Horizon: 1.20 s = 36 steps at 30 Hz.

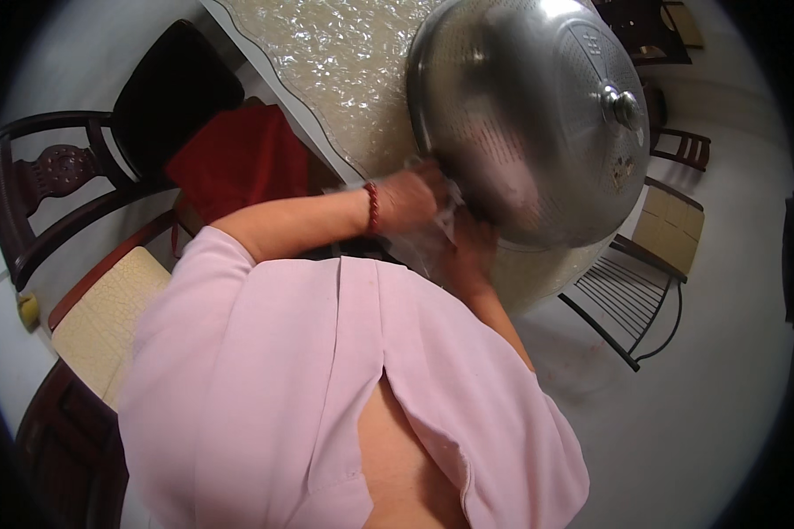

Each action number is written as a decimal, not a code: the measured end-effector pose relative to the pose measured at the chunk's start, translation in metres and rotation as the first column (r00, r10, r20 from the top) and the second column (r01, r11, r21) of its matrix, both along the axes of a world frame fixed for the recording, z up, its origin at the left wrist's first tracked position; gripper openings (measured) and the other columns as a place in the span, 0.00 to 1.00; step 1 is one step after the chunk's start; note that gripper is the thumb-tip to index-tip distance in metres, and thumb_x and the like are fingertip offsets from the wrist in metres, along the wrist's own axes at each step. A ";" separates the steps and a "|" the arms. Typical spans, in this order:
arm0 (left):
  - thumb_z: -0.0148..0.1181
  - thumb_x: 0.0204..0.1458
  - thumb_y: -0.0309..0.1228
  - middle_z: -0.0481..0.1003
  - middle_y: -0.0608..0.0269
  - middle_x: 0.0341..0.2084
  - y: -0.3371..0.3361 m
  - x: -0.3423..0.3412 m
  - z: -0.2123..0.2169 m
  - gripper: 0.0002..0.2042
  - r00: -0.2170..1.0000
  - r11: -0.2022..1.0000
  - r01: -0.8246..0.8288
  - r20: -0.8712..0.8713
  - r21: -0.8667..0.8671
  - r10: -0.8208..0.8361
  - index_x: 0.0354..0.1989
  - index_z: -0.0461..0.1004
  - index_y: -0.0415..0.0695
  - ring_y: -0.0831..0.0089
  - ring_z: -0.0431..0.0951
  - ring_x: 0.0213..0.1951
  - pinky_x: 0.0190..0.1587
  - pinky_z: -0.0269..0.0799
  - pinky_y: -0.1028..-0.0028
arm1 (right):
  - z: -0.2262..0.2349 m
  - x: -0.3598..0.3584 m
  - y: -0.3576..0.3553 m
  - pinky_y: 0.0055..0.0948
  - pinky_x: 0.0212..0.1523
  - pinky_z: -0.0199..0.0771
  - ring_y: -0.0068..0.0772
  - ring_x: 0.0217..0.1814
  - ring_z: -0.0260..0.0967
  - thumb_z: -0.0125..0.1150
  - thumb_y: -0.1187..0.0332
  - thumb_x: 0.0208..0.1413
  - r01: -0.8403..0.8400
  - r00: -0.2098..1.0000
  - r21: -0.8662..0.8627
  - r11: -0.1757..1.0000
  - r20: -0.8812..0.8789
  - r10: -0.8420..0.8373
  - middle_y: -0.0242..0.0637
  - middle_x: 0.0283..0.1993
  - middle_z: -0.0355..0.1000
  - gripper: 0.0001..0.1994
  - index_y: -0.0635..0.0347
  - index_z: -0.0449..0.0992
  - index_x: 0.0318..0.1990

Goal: The person wipes the wooden armrest of a dining chair with a white cloth. They then move to a round dining table and wipe the surface of a large metal food cover placed on top of the table. The person uses the cloth to clean the top and sides of the metal cover.

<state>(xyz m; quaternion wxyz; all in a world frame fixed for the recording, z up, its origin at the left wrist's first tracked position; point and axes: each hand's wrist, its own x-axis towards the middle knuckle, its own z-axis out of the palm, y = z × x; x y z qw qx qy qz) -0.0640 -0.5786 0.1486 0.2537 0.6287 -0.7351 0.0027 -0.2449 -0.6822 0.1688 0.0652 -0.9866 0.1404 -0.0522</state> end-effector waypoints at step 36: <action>0.56 0.32 0.26 0.72 0.58 0.37 0.047 0.043 -0.004 0.14 0.995 0.995 -0.093 -0.045 -0.041 0.091 0.32 0.76 0.42 0.59 0.71 0.47 0.57 0.64 0.63 | -0.005 0.022 0.030 0.44 0.45 0.67 0.52 0.45 0.65 0.63 0.70 0.35 -0.239 0.951 0.172 0.956 0.239 0.195 0.52 0.52 0.67 0.29 0.70 0.68 0.51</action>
